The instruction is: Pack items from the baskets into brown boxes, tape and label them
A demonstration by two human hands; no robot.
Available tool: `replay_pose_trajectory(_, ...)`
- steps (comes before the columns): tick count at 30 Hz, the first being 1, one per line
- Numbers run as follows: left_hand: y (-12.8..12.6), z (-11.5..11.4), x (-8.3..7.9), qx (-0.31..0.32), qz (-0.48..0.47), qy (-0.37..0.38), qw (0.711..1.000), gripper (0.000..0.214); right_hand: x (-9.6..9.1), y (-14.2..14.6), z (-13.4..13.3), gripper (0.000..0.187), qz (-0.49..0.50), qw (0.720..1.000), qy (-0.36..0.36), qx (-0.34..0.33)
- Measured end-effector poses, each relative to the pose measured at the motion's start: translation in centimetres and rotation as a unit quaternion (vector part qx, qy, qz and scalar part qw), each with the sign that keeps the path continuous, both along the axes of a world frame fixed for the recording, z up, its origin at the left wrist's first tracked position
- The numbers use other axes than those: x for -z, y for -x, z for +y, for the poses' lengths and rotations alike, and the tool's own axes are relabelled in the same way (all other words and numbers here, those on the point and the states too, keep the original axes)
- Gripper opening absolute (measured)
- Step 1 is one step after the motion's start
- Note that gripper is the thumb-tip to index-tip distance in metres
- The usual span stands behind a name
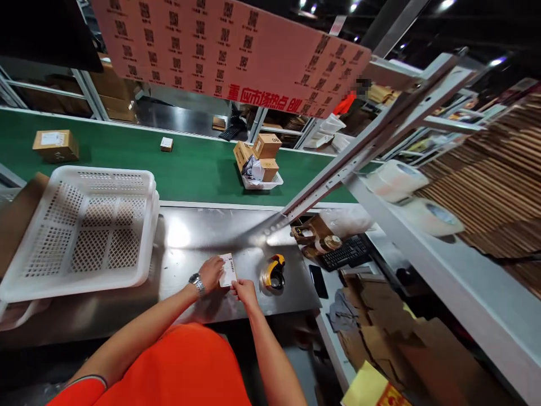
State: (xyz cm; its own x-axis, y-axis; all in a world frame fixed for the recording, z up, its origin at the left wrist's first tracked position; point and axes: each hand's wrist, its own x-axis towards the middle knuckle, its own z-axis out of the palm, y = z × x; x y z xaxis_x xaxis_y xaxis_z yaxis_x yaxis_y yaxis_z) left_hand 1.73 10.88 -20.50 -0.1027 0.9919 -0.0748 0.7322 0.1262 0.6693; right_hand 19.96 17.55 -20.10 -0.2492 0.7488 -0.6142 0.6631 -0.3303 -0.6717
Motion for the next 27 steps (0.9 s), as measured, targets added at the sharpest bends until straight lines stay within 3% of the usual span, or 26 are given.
replay_pose_trajectory(5, -2.3, 2.3, 2.3, 0.059, 0.117, 0.109, 0.985, 0.081, 0.4, 0.1, 1.8, 0.041, -0.100, 0.992, -0.022, -0.069)
replay_pose_trajectory(9, -2.5, 1.8, 3.3, 0.053, 0.131, 0.123, 0.982, 0.087, 0.6, -1.3, 4.2, 0.062, -0.127, 0.983, -0.006, -0.135)
replay_pose_trajectory(12, -2.5, 1.3, 3.1, 0.047, 0.126, 0.114, 0.984, 0.093, 1.0, -3.0, 5.5, 0.060, -0.106, 0.981, 0.048, -0.154)
replay_pose_trajectory(18, -3.0, 2.2, 1.9, 0.027, 0.119, 0.135, 0.983, 0.119, 3.5, -4.5, 4.4, 0.038, 0.046, 0.985, 0.136, -0.100)
replay_pose_trajectory(22, -3.5, 3.7, 1.1, 0.017, 0.148, 0.159, 0.976, 0.151, 5.8, -4.9, 3.4, 0.060, 0.226, 0.943, 0.244, 0.008)
replay_pose_trajectory(25, -4.1, 3.9, 1.3, 0.008, 0.168, 0.161, 0.972, 0.153, 7.6, -5.3, 3.3, 0.075, 0.282, 0.916, 0.282, 0.042)
replay_pose_trajectory(27, -4.5, 3.7, 1.9, 0.004, 0.179, 0.161, 0.970, 0.154, 8.7, -5.3, 3.4, 0.084, 0.290, 0.914, 0.279, 0.048)
